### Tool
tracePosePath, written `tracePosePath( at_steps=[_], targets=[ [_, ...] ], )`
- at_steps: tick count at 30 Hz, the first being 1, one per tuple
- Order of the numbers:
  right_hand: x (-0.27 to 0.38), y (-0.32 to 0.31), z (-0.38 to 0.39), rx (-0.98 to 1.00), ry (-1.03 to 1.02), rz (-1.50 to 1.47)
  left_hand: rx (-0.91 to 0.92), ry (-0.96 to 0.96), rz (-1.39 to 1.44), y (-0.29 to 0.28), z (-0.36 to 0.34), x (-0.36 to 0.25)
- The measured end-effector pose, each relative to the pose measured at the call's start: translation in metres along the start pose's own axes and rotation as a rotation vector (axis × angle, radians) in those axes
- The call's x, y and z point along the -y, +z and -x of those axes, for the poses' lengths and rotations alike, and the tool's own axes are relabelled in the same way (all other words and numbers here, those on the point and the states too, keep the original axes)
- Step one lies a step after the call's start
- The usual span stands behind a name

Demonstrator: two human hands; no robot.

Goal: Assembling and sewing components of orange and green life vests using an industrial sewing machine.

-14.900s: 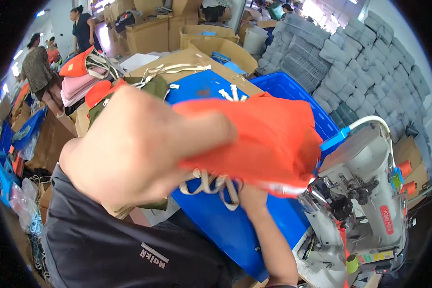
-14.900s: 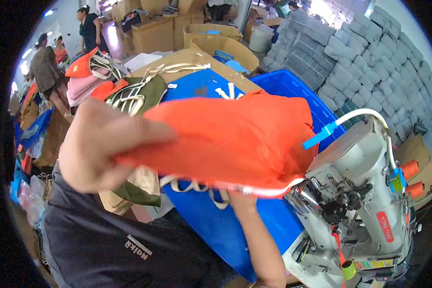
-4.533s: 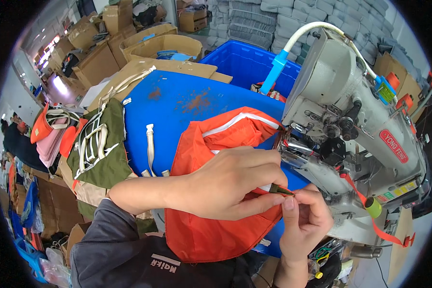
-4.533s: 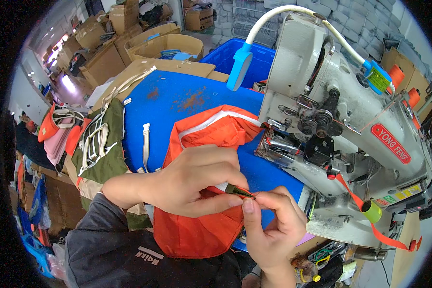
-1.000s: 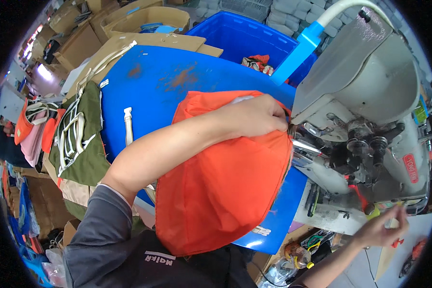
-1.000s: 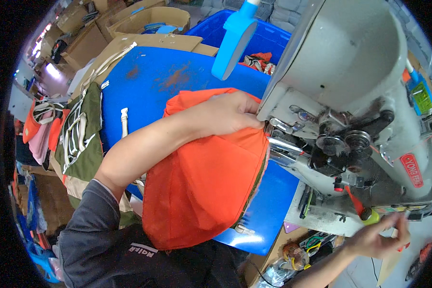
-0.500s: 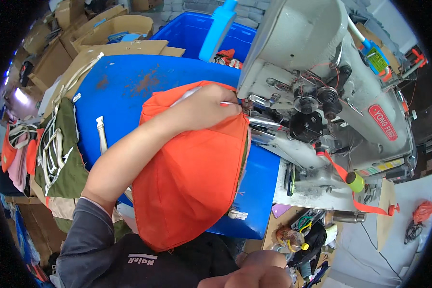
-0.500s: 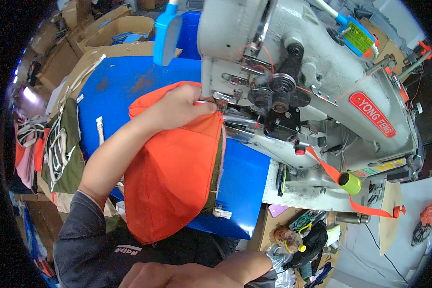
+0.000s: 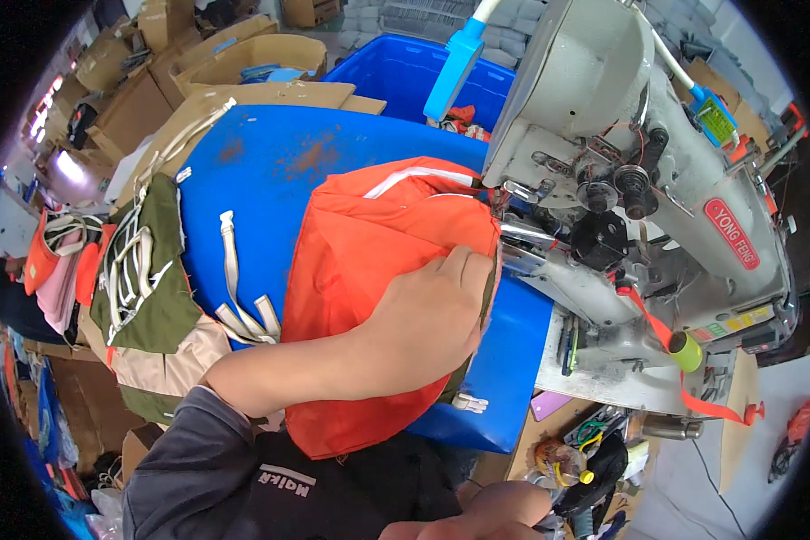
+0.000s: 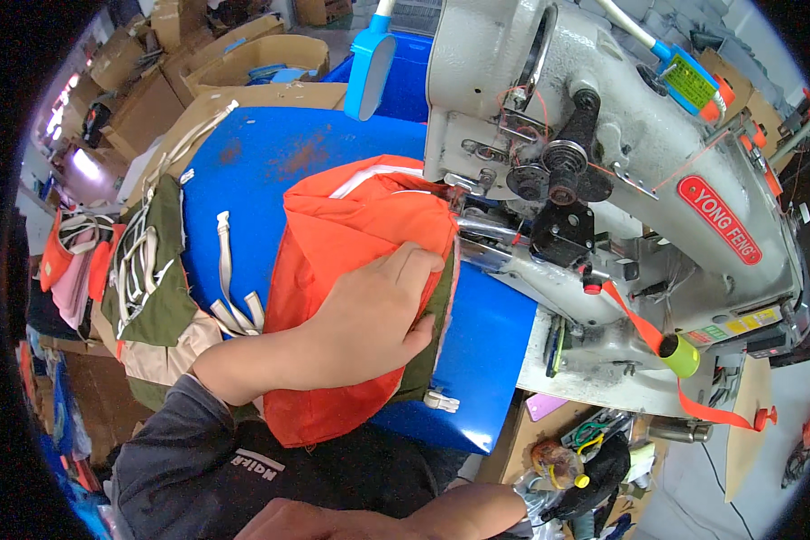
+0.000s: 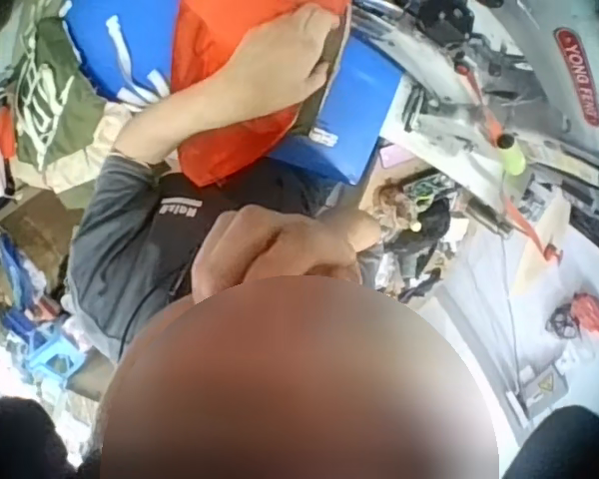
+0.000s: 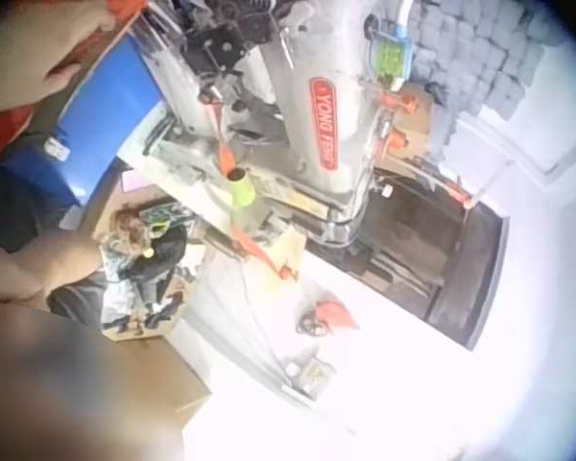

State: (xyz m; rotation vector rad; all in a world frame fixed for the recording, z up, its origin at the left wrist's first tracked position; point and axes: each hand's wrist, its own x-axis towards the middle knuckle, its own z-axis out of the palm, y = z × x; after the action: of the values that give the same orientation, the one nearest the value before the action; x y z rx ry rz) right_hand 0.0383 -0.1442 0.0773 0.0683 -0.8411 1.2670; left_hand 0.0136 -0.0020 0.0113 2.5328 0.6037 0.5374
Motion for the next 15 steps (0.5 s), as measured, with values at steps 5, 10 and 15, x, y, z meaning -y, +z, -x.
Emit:
tracePosePath(
  at_steps=[5,10,15],
  targets=[
    [0.019,-0.019,0.028,0.029,0.068,0.149,-0.02,-0.008,0.152,-0.008,0.001,0.004],
    [0.027,-0.119,0.029,-0.887,0.044,1.421,0.1,-0.221,0.643,-0.02,0.005,0.021],
    [0.012,-0.157,0.016,-0.785,0.269,1.097,0.11,-0.344,0.865,-0.029,0.002,0.017]
  ],
)
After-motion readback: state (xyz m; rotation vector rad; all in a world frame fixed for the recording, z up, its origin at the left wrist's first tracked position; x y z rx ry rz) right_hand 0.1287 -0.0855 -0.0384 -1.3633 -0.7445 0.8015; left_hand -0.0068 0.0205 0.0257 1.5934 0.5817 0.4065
